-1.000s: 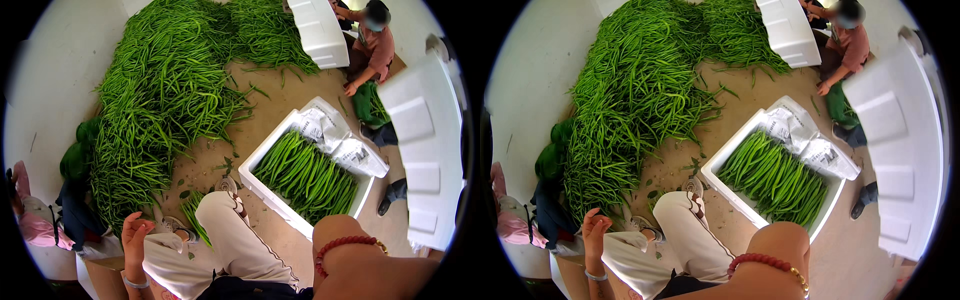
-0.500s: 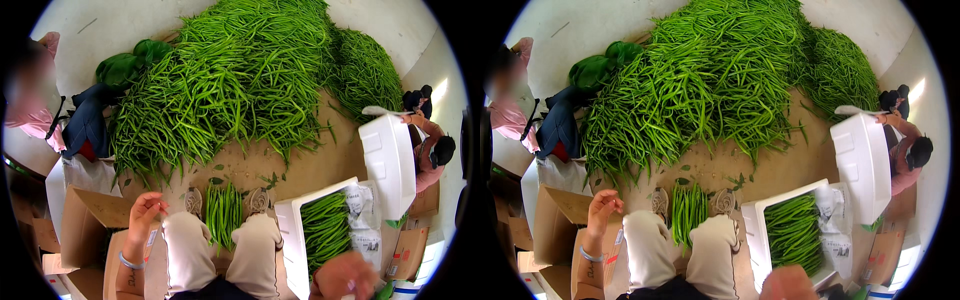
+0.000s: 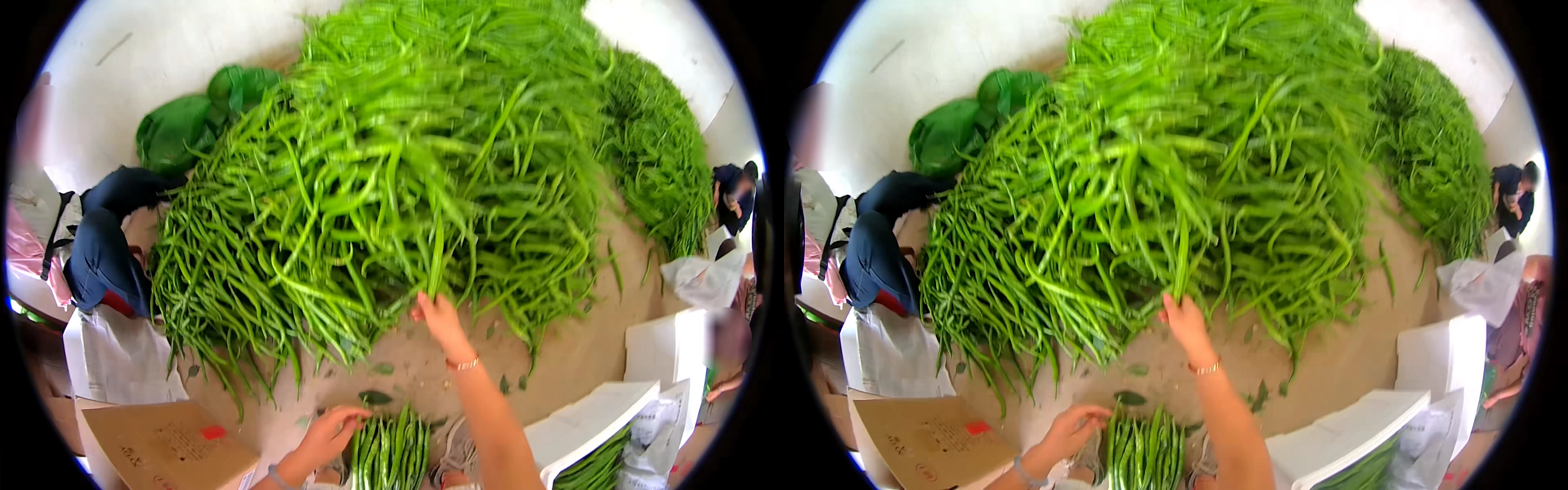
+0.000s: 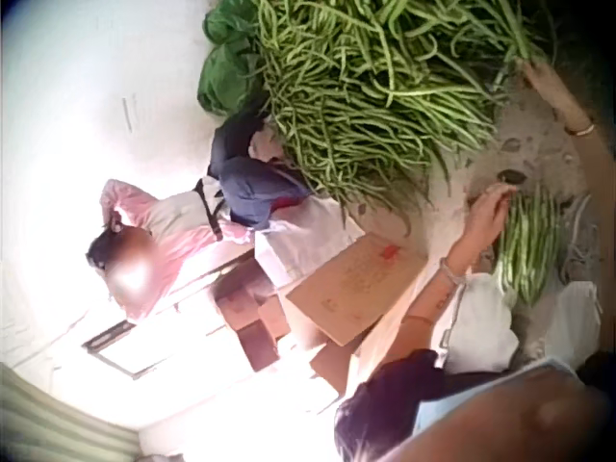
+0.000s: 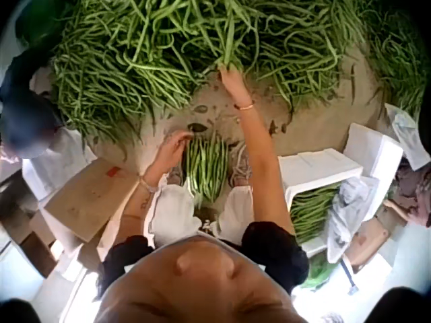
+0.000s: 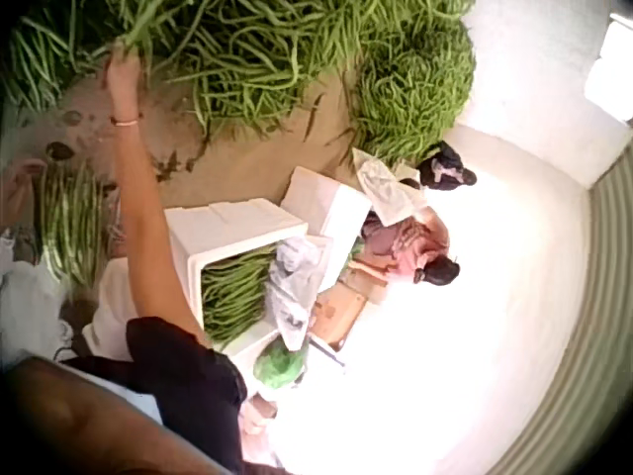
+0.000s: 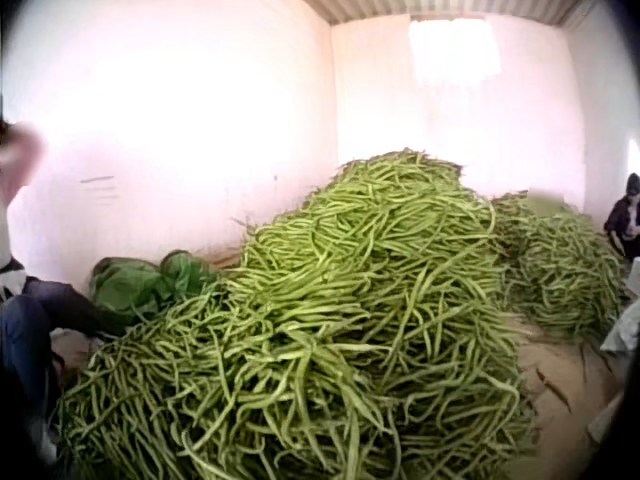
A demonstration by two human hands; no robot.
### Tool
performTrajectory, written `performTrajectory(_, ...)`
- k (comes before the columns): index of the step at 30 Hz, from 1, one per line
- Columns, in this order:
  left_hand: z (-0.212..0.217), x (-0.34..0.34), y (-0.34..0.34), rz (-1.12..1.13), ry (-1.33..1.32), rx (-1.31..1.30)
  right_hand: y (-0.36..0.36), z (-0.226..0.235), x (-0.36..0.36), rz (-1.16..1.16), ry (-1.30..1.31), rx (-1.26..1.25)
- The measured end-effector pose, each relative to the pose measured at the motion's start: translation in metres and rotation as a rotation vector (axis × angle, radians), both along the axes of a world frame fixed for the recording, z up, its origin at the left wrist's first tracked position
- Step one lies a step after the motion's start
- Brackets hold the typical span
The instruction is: The person sits on the floor and sorts green beans by hand, removing stems and placing the beans into a white styrofoam box. Other people are also sorting beans in the background.
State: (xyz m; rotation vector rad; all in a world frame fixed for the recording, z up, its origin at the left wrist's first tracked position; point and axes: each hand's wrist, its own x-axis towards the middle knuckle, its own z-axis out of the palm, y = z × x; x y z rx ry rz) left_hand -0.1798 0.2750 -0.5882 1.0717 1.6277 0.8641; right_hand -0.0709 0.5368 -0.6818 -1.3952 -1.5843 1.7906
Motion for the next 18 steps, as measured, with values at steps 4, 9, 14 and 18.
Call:
performTrajectory(4, 0.006, -0.007, 0.029, -0.154, 0.214, 0.134, -0.053, 0.041, 0.014, -0.009, 0.200, -0.285)
performTrajectory(9, 0.029, 0.004, 0.083, -0.228, 0.486, 0.456, -0.117, 0.084, 0.079, 0.082, 0.295, -0.491)
performTrajectory(14, 0.014, 0.019, 0.082, -0.439, 0.789, 0.695, -0.170, 0.125, 0.091, 0.558, 0.102, -0.590)
performTrajectory(18, -0.002, -0.010, 0.049, -0.292, 0.582, 0.589, -0.090, 0.113, 0.068, 0.214, 0.165, 0.085)
